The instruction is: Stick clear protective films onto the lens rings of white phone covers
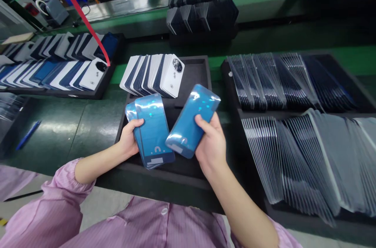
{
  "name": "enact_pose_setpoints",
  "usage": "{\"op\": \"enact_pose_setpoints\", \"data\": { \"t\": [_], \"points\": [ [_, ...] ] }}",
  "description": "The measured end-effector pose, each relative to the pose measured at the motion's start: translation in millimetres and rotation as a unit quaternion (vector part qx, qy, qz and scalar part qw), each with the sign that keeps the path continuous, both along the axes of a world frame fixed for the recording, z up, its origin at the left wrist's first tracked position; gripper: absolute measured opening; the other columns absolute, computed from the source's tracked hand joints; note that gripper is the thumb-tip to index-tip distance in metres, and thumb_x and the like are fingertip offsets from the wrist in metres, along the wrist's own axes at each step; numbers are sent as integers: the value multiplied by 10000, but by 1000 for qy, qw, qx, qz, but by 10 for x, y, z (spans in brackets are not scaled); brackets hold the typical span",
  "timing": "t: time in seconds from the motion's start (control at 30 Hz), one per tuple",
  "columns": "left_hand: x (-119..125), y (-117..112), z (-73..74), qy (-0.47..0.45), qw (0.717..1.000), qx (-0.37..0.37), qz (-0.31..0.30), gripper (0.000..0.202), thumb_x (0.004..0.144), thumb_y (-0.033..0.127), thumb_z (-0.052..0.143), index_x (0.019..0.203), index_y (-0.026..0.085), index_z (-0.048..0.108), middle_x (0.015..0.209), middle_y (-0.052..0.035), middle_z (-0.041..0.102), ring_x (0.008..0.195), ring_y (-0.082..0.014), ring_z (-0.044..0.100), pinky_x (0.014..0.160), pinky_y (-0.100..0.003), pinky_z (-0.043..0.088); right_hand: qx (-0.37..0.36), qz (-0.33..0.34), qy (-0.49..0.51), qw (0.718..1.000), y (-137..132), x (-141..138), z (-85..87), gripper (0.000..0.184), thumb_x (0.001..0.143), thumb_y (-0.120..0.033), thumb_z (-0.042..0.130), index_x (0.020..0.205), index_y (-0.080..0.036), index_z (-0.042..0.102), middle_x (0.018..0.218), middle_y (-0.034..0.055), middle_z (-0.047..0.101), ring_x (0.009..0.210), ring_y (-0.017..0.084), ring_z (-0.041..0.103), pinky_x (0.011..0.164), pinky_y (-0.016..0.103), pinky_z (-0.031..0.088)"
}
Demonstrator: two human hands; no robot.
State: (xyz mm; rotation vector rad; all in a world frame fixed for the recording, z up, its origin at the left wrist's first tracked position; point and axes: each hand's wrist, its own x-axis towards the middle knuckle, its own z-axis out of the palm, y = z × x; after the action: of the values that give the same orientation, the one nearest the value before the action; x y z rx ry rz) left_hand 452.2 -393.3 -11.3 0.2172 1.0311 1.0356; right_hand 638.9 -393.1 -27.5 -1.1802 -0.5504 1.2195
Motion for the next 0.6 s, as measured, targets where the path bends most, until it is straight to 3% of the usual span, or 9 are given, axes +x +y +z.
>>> {"op": "enact_pose_setpoints", "data": {
  "t": [0.1,0.2,0.3,0.47,0.6],
  "points": [
    [-11,-14,-9,-9,999,32,-24,376,563,301,752,896,135,697,942,-109,760,984,-358,698,928,-524,551,20,-86,-13,996,49,95,-42,236,740,-301,723,959,-245,657,1092,23,694,1050,254,644,901,383,560],
    [-20,-35,-15,-5,998,61,-36,424,563,320,764,938,132,701,987,-115,756,1029,-377,684,942,-542,537,68,-95,-29,993,42,121,-22,161,780,-253,673,940,-258,657,1039,14,699,1017,248,639,899,371,543],
    [-23,-57,-25,11,996,82,-35,468,544,319,782,964,130,699,990,-112,753,1047,-386,676,945,-550,531,75,-97,-33,992,12,73,35,215,744,-208,667,952,-259,658,935,-21,682,896,210,637,857,344,537],
    [-15,-78,-41,26,994,102,-31,513,505,304,796,976,125,702,912,-102,754,1038,-391,678,954,-545,522,62,3,-85,995,-34,-46,75,265,745,-241,639,1009,-260,648,949,-8,696,859,225,649,800,364,547],
    [-10,-71,-36,30,995,91,-32,517,482,303,811,954,121,704,900,-108,755,1045,-399,673,957,-546,519,45,58,-53,996,-61,-89,60,292,736,-254,667,1028,-259,654,997,5,729,954,267,674,850,410,559]
  ]
}}
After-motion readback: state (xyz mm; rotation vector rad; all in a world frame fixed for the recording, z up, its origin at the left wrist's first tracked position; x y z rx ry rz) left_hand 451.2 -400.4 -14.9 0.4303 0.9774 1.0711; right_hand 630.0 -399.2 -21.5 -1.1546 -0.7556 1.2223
